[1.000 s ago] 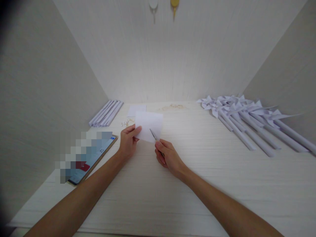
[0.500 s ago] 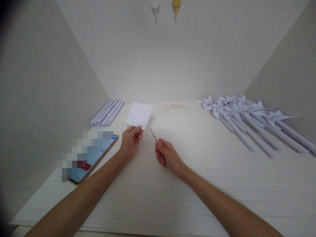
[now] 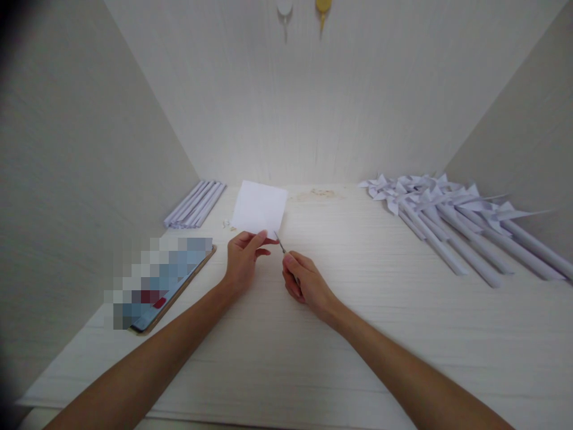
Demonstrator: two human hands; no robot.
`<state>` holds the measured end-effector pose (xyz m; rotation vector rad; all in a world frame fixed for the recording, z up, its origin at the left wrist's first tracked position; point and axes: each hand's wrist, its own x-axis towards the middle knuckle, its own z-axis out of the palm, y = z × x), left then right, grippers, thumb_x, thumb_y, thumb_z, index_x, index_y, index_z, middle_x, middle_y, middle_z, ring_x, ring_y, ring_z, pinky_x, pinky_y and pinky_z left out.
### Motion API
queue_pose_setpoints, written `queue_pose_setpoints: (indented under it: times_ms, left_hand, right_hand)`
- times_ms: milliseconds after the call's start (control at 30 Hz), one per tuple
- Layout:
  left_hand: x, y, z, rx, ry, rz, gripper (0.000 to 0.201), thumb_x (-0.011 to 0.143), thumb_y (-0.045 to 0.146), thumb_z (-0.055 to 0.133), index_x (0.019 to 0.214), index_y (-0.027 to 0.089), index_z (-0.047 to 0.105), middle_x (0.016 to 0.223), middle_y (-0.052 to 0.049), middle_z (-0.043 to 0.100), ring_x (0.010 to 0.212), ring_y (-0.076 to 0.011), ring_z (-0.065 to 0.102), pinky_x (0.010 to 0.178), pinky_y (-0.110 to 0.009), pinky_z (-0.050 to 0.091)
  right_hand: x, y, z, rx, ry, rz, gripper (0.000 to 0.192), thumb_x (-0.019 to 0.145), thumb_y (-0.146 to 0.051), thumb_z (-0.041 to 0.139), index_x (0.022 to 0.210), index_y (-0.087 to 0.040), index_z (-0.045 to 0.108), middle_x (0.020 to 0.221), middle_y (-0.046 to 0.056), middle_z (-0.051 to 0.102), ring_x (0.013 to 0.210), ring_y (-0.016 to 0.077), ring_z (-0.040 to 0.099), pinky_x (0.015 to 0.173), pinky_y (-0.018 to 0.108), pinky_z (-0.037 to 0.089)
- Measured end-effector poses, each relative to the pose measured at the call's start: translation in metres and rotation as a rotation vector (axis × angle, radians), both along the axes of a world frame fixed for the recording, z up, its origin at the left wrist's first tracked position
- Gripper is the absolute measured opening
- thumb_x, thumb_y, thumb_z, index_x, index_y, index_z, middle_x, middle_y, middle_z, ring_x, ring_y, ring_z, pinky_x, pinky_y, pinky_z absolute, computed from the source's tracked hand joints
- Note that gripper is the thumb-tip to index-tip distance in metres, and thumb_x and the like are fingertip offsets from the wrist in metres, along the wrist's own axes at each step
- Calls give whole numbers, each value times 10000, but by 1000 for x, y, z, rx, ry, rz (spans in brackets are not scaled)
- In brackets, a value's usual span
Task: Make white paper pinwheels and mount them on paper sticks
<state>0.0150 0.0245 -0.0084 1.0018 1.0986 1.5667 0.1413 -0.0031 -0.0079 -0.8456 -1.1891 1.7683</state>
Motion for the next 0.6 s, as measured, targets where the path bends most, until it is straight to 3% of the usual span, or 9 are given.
queue_pose_setpoints:
  times_ms: [600]
  left_hand:
    - [6,-3,-2,-18,-81,-14,228,598,310,652,546,130,524,574,-25,634,594,-145,632,507,-223,488]
  right_hand:
    - [-1,0,1,0,-1,-1,331,718,-466,492,574,-184,395,299,-109,303,239,19,177,244,145,105]
